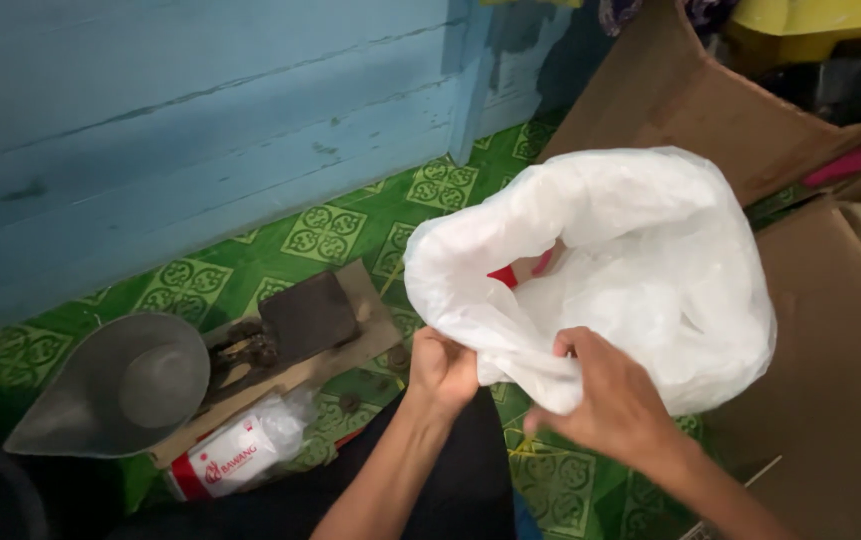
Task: Packing small bags of product into a larger white sack
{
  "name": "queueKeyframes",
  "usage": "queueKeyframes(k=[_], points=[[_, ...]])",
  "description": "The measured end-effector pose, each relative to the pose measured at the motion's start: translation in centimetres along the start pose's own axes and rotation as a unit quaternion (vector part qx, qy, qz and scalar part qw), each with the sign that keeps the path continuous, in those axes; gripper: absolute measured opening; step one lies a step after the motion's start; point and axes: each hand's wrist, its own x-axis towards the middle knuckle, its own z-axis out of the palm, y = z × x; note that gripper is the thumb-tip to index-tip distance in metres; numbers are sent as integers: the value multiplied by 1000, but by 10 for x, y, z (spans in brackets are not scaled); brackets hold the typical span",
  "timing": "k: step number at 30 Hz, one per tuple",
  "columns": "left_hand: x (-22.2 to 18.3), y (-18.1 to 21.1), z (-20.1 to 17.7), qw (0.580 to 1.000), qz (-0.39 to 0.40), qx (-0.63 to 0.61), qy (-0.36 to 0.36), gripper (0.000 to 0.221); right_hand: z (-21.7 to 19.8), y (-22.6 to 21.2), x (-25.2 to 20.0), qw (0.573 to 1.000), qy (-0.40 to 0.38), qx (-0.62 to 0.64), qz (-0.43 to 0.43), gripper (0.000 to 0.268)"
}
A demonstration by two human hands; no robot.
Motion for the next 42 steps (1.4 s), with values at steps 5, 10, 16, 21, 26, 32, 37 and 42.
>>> queueKeyframes(k=[5, 10, 16, 21, 26, 32, 37, 42], points=[[2, -4, -9, 996, 71, 26, 42, 46, -26, -3, 9, 955, -23, 290, -54, 13], [6, -17, -16, 988, 127, 47, 73, 46, -35, -45, 22, 957, -172, 62, 226, 49], [-7, -18, 8, 986, 128, 50, 92, 46, 29, 5, 9, 998, -43, -41, 15, 46], [-29, -5, 40, 986, 112, 62, 109, 59, 62, 68, 7, 993, 54, -88, -57, 33], [-19, 16, 21, 987, 56, -68, 132, 66, 48, 75, 10, 904, 249, -196, -289, 15], [-3, 17, -7, 995, 41, -65, 56, 81, 73, 79, 22, 828, 352, -154, -408, 24], [-41, 9, 14, 971, 198, 103, 82, 68, 55, 47, 46, 791, 401, -118, -447, 32], [-69, -50, -11, 920, 352, 160, 64, 40, 14, 14, 51, 806, 344, -115, -468, 23]])
